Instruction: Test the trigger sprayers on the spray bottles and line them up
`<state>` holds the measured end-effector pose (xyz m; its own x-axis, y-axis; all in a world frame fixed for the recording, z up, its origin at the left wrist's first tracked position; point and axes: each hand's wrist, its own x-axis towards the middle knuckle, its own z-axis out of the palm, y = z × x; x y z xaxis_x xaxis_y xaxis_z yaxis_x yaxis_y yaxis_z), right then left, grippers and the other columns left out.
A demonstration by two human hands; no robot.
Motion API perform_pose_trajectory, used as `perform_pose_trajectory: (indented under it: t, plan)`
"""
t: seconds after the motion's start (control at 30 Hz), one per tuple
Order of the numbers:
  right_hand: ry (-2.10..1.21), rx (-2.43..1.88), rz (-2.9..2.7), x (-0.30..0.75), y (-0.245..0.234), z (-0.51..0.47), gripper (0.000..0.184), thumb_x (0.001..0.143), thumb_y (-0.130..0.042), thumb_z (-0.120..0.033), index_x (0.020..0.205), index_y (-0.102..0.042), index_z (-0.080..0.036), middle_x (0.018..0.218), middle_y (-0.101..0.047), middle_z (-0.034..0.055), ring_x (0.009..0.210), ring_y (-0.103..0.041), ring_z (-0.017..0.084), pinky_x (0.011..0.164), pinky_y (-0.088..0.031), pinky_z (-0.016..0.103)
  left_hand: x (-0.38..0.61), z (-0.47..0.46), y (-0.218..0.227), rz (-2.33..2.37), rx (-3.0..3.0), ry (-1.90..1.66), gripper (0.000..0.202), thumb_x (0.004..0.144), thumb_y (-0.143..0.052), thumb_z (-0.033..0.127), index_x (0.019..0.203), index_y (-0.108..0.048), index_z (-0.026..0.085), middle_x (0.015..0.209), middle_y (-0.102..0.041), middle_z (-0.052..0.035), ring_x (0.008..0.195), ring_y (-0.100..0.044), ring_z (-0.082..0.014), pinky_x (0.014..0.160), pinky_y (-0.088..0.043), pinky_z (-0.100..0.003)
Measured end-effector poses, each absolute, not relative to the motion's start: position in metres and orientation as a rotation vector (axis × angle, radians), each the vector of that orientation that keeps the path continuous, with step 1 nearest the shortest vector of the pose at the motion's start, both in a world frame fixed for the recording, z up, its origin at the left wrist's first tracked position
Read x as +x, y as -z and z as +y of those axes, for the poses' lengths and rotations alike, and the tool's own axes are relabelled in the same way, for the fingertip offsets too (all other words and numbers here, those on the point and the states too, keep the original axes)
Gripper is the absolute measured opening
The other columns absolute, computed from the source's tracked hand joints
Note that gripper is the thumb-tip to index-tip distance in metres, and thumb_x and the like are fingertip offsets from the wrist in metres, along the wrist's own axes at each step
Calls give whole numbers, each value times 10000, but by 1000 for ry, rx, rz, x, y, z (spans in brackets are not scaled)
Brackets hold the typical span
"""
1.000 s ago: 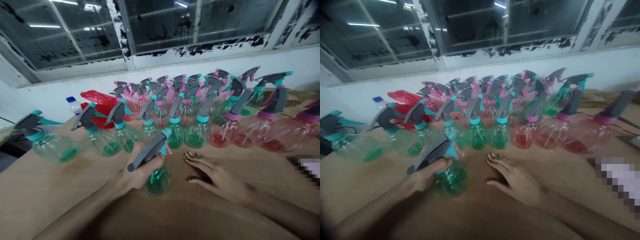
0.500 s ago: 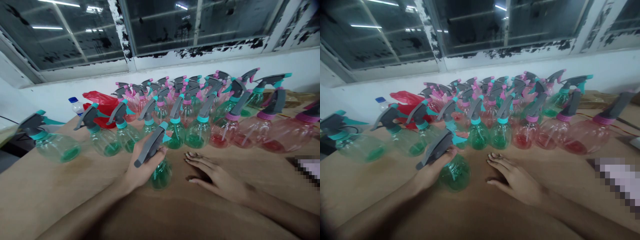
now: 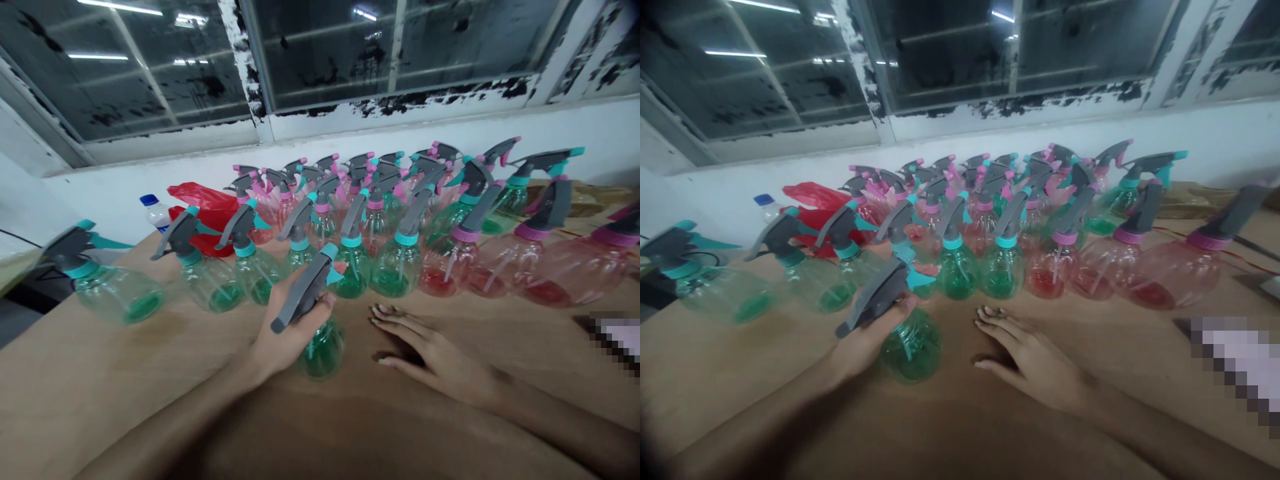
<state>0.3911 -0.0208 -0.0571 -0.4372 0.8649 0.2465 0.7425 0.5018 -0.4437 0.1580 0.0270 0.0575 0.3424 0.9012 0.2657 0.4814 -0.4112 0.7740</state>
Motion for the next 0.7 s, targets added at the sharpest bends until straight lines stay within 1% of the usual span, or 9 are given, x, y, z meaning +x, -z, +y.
perform_pose_trajectory:
  t: [0.1,0.2,0.27,0.33,0.4,0.5,0.57,0.63,0.7]
  plan:
    - [-371,-1318,-2308,390,56,-21,551,885,-495,-459,1381,-385,-246,1394,-472,59,1307,-384,238,1073,-343,463,158,27,-55,1213,2044,-933,259,782,-491,324,1009,-608,280,671,-545,17,605,-534,-167,585,-496,-300]
    - [-371,-1305,-2298,391,58,-21,548,879,-505,-455,1376,-392,-253,1390,-477,57,1304,-389,239,1068,-350,466,158,27,-53,1240,2064,-919,265,785,-514,328,1024,-606,258,684,-573,12,584,-547,-161,537,-487,-285]
    - [-371,-1289,-2285,392,61,-20,543,874,-513,-451,1370,-399,-261,1385,-483,57,1297,-399,243,1058,-361,474,158,26,-53,1252,2071,-893,300,794,-529,339,1069,-590,237,703,-599,2,599,-576,-168,529,-489,-283]
    - [-372,-1280,-2280,393,64,-19,542,871,-514,-454,1366,-404,-262,1388,-479,60,1294,-403,248,1051,-367,482,155,26,-52,1241,2084,-874,379,787,-567,371,1141,-556,234,771,-630,-9,671,-617,-186,580,-510,-297]
    - [-374,-1282,-2285,393,66,-19,540,872,-509,-461,1363,-406,-261,1393,-473,61,1293,-404,251,1049,-367,489,152,24,-51,1245,2113,-853,478,749,-629,420,1183,-525,249,870,-654,-24,775,-640,-217,667,-529,-336]
    - [-369,-1305,-2291,392,65,-20,539,876,-494,-476,1358,-410,-252,1394,-471,65,1293,-404,250,1048,-369,487,143,20,-49,1298,2201,-770,537,689,-687,474,1149,-534,241,959,-662,-49,893,-632,-261,792,-517,-417]
    - [-365,-1311,-2295,391,63,-21,541,878,-485,-481,1361,-405,-252,1392,-474,65,1294,-403,250,1046,-370,486,137,15,-48,1305,2240,-723,545,664,-710,474,1122,-546,227,1007,-657,-61,965,-615,-273,858,-497,-437]
    - [-360,-1317,-2307,390,61,-22,544,878,-480,-485,1366,-398,-258,1389,-478,59,1290,-409,251,1045,-373,483,129,9,-48,1298,2233,-721,566,642,-729,469,1115,-546,217,1062,-648,-68,1011,-604,-273,886,-491,-436]
    - [-337,-1352,-2317,388,59,-22,555,872,-477,-499,1365,-403,-256,1379,-490,61,1273,-431,259,1029,-395,477,121,1,-48,1308,2201,-698,541,672,-704,478,1118,-541,218,1090,-648,-66,1019,-609,-270,877,-500,-442]
